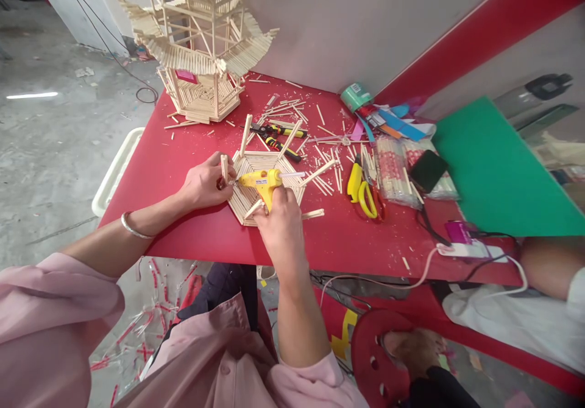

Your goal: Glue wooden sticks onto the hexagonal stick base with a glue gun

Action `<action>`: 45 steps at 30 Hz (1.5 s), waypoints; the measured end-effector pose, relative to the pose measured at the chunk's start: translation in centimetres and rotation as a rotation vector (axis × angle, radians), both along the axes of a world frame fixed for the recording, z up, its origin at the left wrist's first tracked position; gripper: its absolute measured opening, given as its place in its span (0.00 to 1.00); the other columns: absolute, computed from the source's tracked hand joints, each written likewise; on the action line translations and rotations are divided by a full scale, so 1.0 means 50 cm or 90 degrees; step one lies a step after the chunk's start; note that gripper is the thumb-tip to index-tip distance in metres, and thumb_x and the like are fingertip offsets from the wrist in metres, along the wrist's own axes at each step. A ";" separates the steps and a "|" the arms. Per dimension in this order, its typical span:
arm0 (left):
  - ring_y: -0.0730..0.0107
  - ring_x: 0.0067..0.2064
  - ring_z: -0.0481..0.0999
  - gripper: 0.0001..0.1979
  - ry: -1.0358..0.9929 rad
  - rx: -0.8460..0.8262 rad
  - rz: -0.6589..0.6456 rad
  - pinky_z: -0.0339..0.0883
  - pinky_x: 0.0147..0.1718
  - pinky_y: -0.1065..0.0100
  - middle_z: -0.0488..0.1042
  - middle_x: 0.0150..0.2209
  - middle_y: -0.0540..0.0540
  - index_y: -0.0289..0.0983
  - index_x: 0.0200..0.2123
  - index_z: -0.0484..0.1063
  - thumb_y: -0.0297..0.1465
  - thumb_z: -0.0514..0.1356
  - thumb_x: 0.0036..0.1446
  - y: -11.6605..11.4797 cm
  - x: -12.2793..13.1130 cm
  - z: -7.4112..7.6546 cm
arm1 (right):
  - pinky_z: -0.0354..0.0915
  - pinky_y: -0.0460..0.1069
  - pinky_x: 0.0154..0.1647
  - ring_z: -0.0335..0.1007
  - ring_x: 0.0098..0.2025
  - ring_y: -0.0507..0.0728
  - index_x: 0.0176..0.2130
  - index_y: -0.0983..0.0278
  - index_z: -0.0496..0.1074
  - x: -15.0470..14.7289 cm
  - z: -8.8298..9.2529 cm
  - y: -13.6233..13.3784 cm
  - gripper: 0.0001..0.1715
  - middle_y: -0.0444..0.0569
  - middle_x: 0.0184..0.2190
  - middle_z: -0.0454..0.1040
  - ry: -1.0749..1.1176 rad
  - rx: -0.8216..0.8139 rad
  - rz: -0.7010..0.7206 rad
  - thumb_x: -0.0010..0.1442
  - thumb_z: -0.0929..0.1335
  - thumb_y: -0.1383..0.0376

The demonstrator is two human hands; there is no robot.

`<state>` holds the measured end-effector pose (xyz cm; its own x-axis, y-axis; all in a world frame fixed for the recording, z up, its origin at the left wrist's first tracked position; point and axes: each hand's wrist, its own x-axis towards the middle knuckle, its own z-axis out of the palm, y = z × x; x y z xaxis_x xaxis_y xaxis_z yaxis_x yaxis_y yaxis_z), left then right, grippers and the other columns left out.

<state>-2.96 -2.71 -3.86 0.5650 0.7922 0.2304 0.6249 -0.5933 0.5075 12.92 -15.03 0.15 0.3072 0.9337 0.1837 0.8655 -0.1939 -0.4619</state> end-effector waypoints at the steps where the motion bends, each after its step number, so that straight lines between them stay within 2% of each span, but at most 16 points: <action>1: 0.70 0.36 0.77 0.14 0.003 -0.003 -0.002 0.69 0.32 0.69 0.74 0.53 0.44 0.39 0.41 0.78 0.31 0.60 0.50 0.000 0.000 0.001 | 0.71 0.54 0.41 0.72 0.41 0.60 0.53 0.69 0.68 0.000 0.000 0.000 0.23 0.54 0.42 0.72 -0.001 -0.001 0.000 0.58 0.70 0.70; 9: 0.68 0.37 0.77 0.13 0.009 -0.002 -0.003 0.69 0.32 0.68 0.73 0.53 0.44 0.39 0.40 0.78 0.31 0.60 0.49 0.001 0.000 0.002 | 0.69 0.52 0.40 0.71 0.40 0.58 0.48 0.66 0.70 0.006 -0.003 -0.007 0.16 0.52 0.39 0.72 -0.005 -0.002 0.020 0.59 0.68 0.70; 14: 0.69 0.34 0.76 0.14 0.017 -0.004 -0.008 0.67 0.29 0.68 0.73 0.53 0.43 0.39 0.40 0.78 0.32 0.59 0.49 0.001 0.000 0.005 | 0.69 0.54 0.45 0.72 0.45 0.60 0.50 0.66 0.70 0.005 0.007 -0.013 0.14 0.55 0.42 0.72 0.015 0.028 0.024 0.63 0.66 0.69; 20: 0.67 0.35 0.76 0.16 0.028 -0.012 -0.007 0.68 0.31 0.67 0.72 0.53 0.42 0.40 0.42 0.79 0.31 0.59 0.49 -0.003 0.002 0.012 | 0.69 0.55 0.43 0.71 0.44 0.61 0.51 0.68 0.70 0.003 0.011 -0.009 0.15 0.57 0.43 0.71 0.000 -0.017 0.018 0.64 0.64 0.69; 28: 0.69 0.34 0.75 0.16 0.037 -0.019 -0.010 0.68 0.31 0.67 0.72 0.52 0.43 0.40 0.42 0.78 0.31 0.59 0.49 -0.002 0.003 0.015 | 0.70 0.54 0.44 0.72 0.44 0.60 0.50 0.65 0.71 0.004 0.003 -0.009 0.14 0.55 0.43 0.71 -0.002 0.011 0.025 0.64 0.65 0.68; 34: 0.71 0.32 0.74 0.16 0.037 -0.026 -0.014 0.67 0.31 0.67 0.71 0.54 0.42 0.40 0.42 0.78 0.31 0.59 0.49 -0.003 0.002 0.015 | 0.70 0.54 0.43 0.72 0.44 0.60 0.51 0.67 0.70 0.002 0.007 -0.007 0.16 0.56 0.44 0.71 -0.009 -0.026 0.022 0.63 0.66 0.70; 40: 0.69 0.33 0.74 0.16 0.060 -0.027 -0.015 0.67 0.31 0.67 0.71 0.54 0.42 0.39 0.42 0.78 0.31 0.60 0.50 -0.002 0.002 0.019 | 0.70 0.55 0.43 0.71 0.44 0.61 0.49 0.66 0.71 0.002 0.004 -0.006 0.14 0.56 0.43 0.71 -0.017 -0.017 0.021 0.62 0.66 0.71; 45: 0.69 0.33 0.75 0.16 0.072 -0.024 -0.013 0.67 0.31 0.67 0.71 0.55 0.41 0.39 0.43 0.78 0.31 0.60 0.50 -0.003 0.003 0.021 | 0.71 0.54 0.43 0.72 0.44 0.60 0.51 0.66 0.70 0.004 -0.001 -0.006 0.17 0.55 0.44 0.71 -0.019 -0.017 0.025 0.62 0.65 0.72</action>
<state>-2.79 -2.86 -2.80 0.6013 0.7876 0.1348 0.6679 -0.5880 0.4562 13.10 -15.34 0.09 0.2646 0.9497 0.1675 0.8861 -0.1708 -0.4309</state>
